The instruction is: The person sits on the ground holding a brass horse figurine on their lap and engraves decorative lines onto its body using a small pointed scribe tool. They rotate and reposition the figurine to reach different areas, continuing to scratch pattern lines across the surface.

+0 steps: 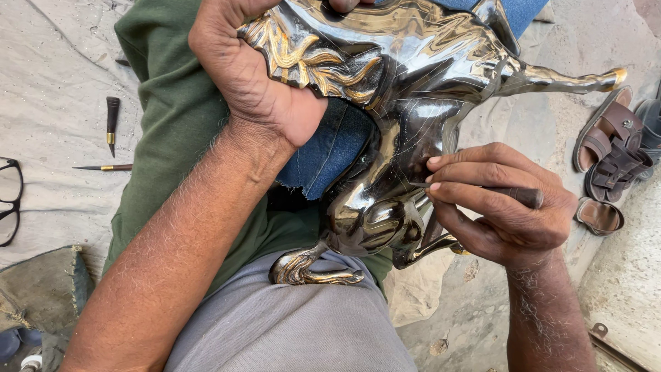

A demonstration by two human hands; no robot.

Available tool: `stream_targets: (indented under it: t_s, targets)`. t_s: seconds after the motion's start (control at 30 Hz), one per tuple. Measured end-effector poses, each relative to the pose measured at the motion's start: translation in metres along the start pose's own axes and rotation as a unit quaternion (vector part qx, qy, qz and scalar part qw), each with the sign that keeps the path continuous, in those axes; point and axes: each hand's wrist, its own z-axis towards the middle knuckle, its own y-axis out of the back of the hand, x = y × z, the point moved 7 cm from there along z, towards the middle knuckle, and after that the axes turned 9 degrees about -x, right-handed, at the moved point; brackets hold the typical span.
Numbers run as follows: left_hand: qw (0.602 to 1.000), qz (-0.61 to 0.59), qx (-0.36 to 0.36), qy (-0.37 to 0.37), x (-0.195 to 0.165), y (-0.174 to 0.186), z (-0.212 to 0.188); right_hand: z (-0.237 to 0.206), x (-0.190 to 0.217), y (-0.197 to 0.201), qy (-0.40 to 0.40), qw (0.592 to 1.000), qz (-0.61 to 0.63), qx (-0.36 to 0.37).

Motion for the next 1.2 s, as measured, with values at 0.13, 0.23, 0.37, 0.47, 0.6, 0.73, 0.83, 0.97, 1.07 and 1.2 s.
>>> stream_targets:
  t_s: [0.13,0.23,0.37,0.47,0.6,0.73,0.83,0.97,1.07,1.2]
  targets:
    - [1.0,-0.004,-0.001,-0.027,-0.002,0.006,0.002,-0.009,-0.004,0.001,0.005,1.0,0.008,-0.019]
    - [1.0,-0.01,-0.004,-0.028,-0.003,0.004,0.001,-0.019,-0.01,0.003,0.028,0.999,0.021,-0.04]
    - [0.998,0.015,0.049,-0.034,-0.005,-0.018,-0.003,-0.045,-0.02,0.008,0.035,0.995,0.015,-0.089]
    - [0.993,0.074,0.094,-0.012,-0.002,-0.04,-0.009,-0.081,-0.024,0.018,-0.007,0.967,0.093,-0.237]
    - [0.996,0.029,0.075,0.027,0.0,-0.05,-0.008,-0.146,-0.021,0.014,-0.17,0.884,0.18,-0.396]
    - [0.997,0.01,0.063,0.05,0.003,-0.049,-0.008,-0.185,-0.008,-0.012,-0.252,0.853,0.161,-0.428]
    - [0.997,0.013,0.052,0.051,0.003,-0.046,-0.009,-0.203,-0.01,-0.029,-0.269,0.824,0.161,-0.472]
    - [0.997,0.006,0.065,0.032,0.004,-0.052,-0.009,-0.21,-0.006,-0.037,-0.203,0.826,0.15,-0.504]
    - [0.998,0.0,0.065,0.019,0.008,-0.059,-0.005,-0.211,-0.01,-0.046,-0.217,0.793,0.137,-0.552]
    - [0.998,0.007,0.057,0.007,0.017,-0.066,-0.005,-0.198,-0.017,-0.05,-0.219,0.788,0.096,-0.567]
